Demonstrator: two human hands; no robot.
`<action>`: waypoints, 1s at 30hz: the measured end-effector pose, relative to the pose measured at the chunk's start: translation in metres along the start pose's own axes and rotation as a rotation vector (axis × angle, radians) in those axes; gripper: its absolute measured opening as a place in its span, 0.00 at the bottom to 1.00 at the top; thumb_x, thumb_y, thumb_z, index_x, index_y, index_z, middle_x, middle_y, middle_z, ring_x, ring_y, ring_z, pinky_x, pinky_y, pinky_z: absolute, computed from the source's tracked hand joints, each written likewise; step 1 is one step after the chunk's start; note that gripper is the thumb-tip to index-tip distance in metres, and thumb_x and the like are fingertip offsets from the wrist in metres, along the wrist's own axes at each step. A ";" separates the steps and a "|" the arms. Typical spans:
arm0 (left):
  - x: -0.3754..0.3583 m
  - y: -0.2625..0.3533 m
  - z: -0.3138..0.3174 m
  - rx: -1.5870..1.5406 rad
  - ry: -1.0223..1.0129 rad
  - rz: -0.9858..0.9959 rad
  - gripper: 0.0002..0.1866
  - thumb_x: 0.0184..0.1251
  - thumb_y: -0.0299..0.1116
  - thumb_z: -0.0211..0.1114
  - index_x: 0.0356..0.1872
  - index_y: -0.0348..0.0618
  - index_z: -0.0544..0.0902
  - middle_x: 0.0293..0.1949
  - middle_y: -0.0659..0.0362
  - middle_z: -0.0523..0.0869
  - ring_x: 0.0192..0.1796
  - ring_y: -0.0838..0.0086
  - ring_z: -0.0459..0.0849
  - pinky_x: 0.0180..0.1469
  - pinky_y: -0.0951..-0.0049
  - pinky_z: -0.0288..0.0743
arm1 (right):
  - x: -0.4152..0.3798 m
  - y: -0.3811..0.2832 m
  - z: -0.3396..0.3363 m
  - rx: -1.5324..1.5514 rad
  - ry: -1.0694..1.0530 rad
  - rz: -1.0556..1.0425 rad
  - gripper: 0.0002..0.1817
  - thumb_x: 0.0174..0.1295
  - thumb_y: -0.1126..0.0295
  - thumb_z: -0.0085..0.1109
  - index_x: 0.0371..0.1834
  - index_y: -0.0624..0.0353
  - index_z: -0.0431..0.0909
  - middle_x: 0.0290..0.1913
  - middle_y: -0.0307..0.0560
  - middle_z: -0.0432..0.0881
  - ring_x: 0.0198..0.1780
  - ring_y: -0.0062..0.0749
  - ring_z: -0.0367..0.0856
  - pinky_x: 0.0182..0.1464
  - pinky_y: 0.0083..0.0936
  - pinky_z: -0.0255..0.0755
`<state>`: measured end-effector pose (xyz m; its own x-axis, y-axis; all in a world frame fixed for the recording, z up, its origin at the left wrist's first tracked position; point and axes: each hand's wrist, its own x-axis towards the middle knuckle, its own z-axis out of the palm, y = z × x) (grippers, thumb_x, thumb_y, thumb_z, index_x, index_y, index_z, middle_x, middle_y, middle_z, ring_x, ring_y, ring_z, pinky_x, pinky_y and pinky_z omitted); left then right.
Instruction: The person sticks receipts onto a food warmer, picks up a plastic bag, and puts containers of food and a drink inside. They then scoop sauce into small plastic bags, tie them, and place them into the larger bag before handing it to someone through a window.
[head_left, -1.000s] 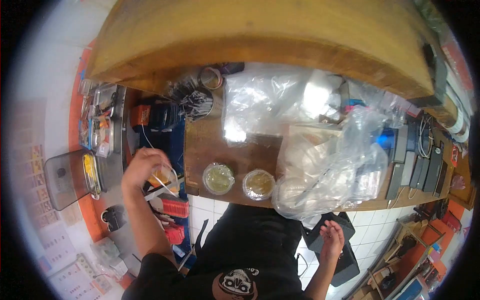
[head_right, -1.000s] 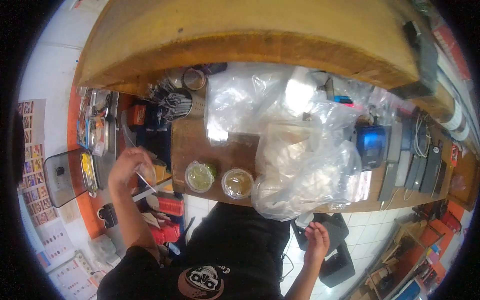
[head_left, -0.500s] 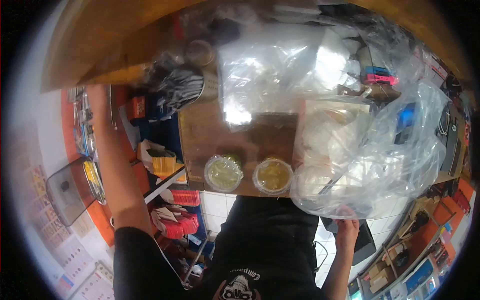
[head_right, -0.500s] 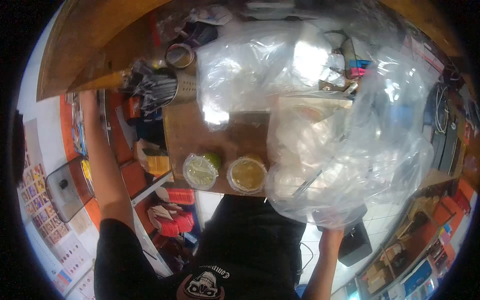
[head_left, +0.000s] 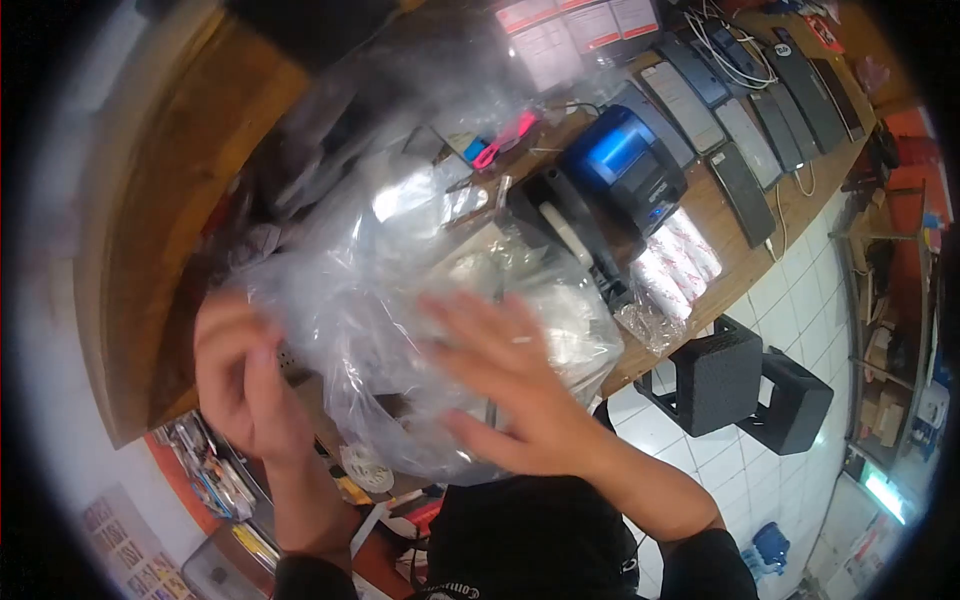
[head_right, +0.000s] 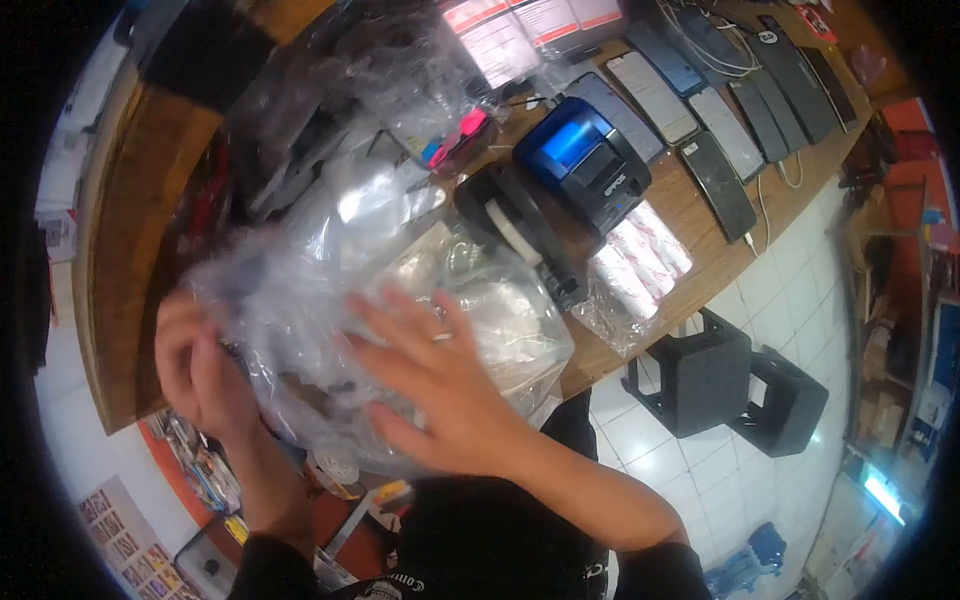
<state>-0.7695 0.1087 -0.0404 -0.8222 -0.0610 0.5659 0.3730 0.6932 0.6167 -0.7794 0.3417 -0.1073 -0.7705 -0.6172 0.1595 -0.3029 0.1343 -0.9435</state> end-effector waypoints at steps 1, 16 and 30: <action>0.021 0.005 0.012 -0.030 -0.117 -0.050 0.05 0.62 0.25 0.56 0.36 0.36 0.77 0.37 0.51 0.78 0.41 0.68 0.74 0.43 0.70 0.68 | 0.000 0.014 0.018 -0.076 -0.076 0.038 0.24 0.58 0.64 0.61 0.59 0.56 0.76 0.74 0.50 0.61 0.76 0.55 0.52 0.74 0.50 0.43; 0.193 -0.259 0.113 0.540 -0.345 -0.357 0.26 0.63 0.35 0.65 0.62 0.37 0.74 0.61 0.45 0.78 0.63 0.51 0.75 0.64 0.61 0.69 | -0.002 0.036 0.031 0.020 -0.121 0.047 0.22 0.58 0.65 0.62 0.56 0.58 0.78 0.76 0.49 0.59 0.77 0.54 0.50 0.74 0.49 0.43; 0.186 -0.276 0.056 0.735 -0.145 -0.314 0.28 0.63 0.45 0.65 0.61 0.40 0.76 0.60 0.47 0.78 0.63 0.53 0.75 0.64 0.59 0.68 | 0.003 0.038 0.023 0.079 -0.193 0.047 0.21 0.56 0.67 0.63 0.54 0.59 0.78 0.77 0.50 0.56 0.78 0.56 0.48 0.74 0.49 0.42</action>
<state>-1.0490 -0.0538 -0.1362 -0.9081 -0.2721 0.3182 -0.2203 0.9568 0.1896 -0.7806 0.3272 -0.1488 -0.6584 -0.7500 0.0635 -0.2189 0.1100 -0.9695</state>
